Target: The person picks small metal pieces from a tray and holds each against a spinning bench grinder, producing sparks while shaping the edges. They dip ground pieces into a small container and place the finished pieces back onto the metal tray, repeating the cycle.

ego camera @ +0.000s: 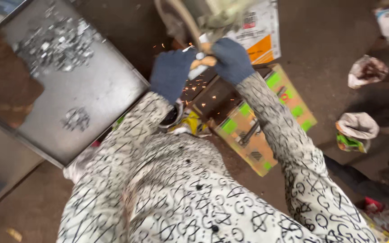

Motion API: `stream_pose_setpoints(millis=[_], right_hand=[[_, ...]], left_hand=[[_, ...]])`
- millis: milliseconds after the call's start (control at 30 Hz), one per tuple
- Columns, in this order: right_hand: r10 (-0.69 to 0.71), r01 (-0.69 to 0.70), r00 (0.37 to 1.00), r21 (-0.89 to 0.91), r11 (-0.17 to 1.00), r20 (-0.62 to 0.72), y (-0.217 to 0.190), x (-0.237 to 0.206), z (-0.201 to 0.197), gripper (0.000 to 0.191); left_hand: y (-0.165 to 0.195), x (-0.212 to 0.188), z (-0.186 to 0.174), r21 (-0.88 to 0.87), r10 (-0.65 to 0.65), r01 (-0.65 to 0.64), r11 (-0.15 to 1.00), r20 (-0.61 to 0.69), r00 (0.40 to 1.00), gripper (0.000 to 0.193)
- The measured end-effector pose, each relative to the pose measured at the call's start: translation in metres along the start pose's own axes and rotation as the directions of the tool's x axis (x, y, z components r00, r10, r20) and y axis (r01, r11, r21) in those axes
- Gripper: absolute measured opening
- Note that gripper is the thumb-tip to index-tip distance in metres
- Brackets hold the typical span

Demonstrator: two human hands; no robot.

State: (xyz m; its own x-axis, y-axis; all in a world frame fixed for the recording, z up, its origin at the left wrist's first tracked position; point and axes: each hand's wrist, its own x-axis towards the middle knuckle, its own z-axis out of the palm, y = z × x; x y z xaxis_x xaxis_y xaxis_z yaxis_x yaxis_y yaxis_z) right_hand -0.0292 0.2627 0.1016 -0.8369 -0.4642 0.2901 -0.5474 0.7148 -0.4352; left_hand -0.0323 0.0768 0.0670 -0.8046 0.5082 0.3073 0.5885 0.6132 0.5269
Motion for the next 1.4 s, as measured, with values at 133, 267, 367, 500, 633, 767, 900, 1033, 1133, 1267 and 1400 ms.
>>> stream_pose_setpoints(millis=[133, 267, 367, 500, 633, 767, 900, 1033, 1133, 1267, 1400], right_hand=[[0.731, -0.303, 0.635, 0.792, 0.531, -0.248, -0.055, -0.056, 0.058, 0.017], [0.651, -0.176, 0.482, 0.792, -0.584, 0.587, -0.102, -0.099, 0.107, 0.029], [0.661, -0.356, 0.423, 0.784, -0.508, 0.62, -0.118, -0.106, 0.126, 0.034], [0.692, -0.408, 0.441, 0.814, -0.412, 0.571, -0.127, -0.097, 0.137, 0.032], [0.692, -0.53, 0.532, 0.829, -0.178, 0.489, -0.133, -0.078, 0.139, 0.031], [0.502, -0.425, 0.864, 0.576, 0.698, 0.029, -0.122, -0.061, 0.118, 0.024], [0.101, -0.09, 0.992, -0.13, 0.987, 0.079, -0.088, -0.054, 0.067, 0.04], [0.036, -0.031, 0.999, -0.166, 0.986, 0.025, -0.059, -0.053, 0.03, 0.034], [0.216, -0.225, 0.974, -0.207, 0.952, -0.067, -0.045, -0.045, 0.021, 0.026], [0.344, -0.372, 0.926, -0.229, 0.9, -0.153, -0.037, -0.032, 0.011, 0.029], [0.296, -0.324, 0.942, -0.198, 0.925, -0.156, -0.034, -0.023, 0.0, 0.03]], left_hand=[[0.003, -0.049, -0.013, -0.269, -0.082, 0.092, 0.959, 0.051, 0.995, 0.042], [-0.012, -0.125, -0.028, -0.137, -0.352, 0.338, 0.931, -0.101, 0.93, 0.066], [-0.067, -0.167, -0.047, 0.297, -0.695, 0.775, 0.557, -0.345, 0.631, 0.07], [-0.103, -0.19, -0.054, 0.351, -0.668, 0.712, 0.609, -0.258, 0.698, 0.046], [-0.109, -0.158, -0.051, 0.175, -0.519, 0.538, 0.825, -0.142, 0.843, 0.031], [-0.095, -0.116, -0.045, -0.029, -0.466, 0.466, 0.884, -0.09, 0.88, 0.029], [-0.048, -0.088, -0.038, -0.606, -0.312, 0.451, 0.655, 0.328, 0.892, 0.045], [-0.016, -0.054, -0.038, -0.598, -0.308, 0.493, 0.632, 0.39, 0.868, 0.032], [-0.009, -0.019, -0.023, -0.469, -0.208, 0.23, 0.853, 0.1, 0.973, 0.032], [-0.011, 0.001, -0.005, 0.027, -0.007, 0.007, 1.0, 0.0, 1.0, 0.032], [-0.012, 0.007, 0.003, 0.103, -0.01, 0.013, 0.995, -0.022, 1.0, 0.03]])
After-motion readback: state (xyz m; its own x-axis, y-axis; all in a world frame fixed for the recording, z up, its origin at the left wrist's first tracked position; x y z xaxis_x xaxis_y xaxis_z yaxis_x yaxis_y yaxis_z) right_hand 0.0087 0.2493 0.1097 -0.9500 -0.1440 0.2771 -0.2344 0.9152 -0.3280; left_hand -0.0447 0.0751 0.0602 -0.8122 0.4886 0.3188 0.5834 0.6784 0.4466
